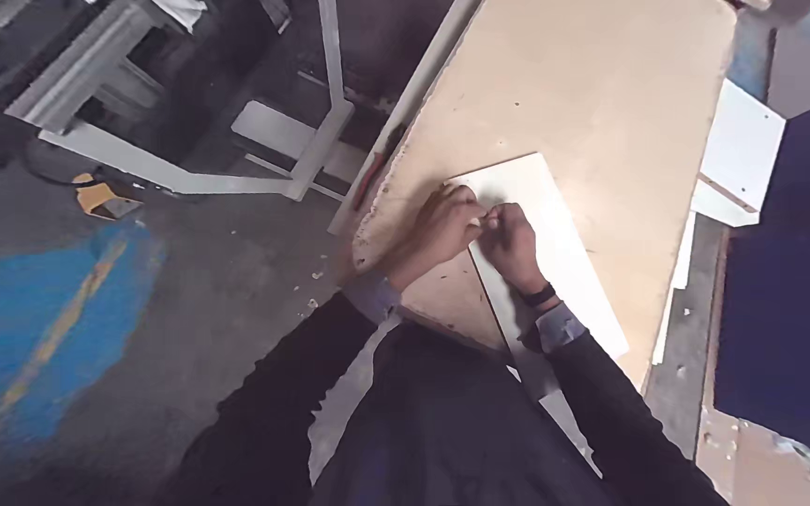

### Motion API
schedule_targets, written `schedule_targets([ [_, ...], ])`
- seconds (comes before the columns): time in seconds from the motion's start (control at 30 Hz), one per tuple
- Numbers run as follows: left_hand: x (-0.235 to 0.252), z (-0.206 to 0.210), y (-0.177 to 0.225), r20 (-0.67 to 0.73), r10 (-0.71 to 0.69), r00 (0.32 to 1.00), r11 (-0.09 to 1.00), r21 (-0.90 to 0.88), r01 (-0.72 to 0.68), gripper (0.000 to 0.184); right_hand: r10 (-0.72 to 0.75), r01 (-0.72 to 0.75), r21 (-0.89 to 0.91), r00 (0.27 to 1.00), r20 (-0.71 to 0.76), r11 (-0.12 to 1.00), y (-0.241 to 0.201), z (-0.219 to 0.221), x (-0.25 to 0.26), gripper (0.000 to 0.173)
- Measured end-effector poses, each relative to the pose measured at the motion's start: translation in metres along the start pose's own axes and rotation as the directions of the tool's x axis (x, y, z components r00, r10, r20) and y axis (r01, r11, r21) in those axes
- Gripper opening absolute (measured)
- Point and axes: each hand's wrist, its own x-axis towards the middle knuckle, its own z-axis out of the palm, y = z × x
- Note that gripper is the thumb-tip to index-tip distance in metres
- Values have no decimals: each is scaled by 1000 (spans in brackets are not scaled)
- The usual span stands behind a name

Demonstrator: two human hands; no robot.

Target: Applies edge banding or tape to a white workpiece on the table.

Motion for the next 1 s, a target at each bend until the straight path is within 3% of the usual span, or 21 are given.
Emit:
schedule_targets([
  [0.17, 31, -6, 5, 145, 153, 978, 988, -24, -151, 10, 11, -6, 102, 999, -51, 995, 3, -2, -5, 12],
  [0.3, 36, 1, 3, 122, 239, 963, 962, 104, -251, 17, 41, -13, 257, 994, -104, 966, 9, -4, -10, 19],
  [0.4, 41, 4, 0, 88, 265, 960, 950, 146, -275, 18, 186, -96, 522, 975, -123, 848, 8, -11, -16, 18],
  [0.47, 42, 3, 0, 88, 219, 972, 966, 120, -229, 21, 304, -196, 567, 947, -101, 800, 5, -20, -15, 20],
  [0.53, 41, 3, 0, 70, 165, 984, 980, 98, -171, 20, 319, -260, 395, 944, -89, 881, 6, -32, -12, 26],
  [0.63, 39, 7, 0, 4, 103, 995, 993, 52, -103, 19, 86, -89, -94, 996, -31, 992, 11, -42, 0, 49],
  [0.73, 36, 13, -6, -84, 138, 987, 990, -18, -139, 19, -129, 120, -290, 992, -12, 949, 10, -29, 4, 29],
  [0.83, 38, 4, -16, -74, 153, 985, 975, -154, -163, 18, -140, 118, -252, 988, -71, 960, 13, -8, 4, 7],
  [0.87, 38, -4, -17, -26, 128, 991, 975, -178, -130, 27, -129, 109, -218, 988, -79, 970, 15, -5, 2, 8],
  [0.97, 41, -11, -27, 158, 9, 987, 997, -74, 3, 104, -136, 122, -184, 989, -64, 975, 15, -4, 4, 12],
  [1.0, 40, -9, -29, 184, -11, 983, 999, -34, 17, 115, -150, 137, -190, 987, -56, 972, 14, -4, 3, 13],
])
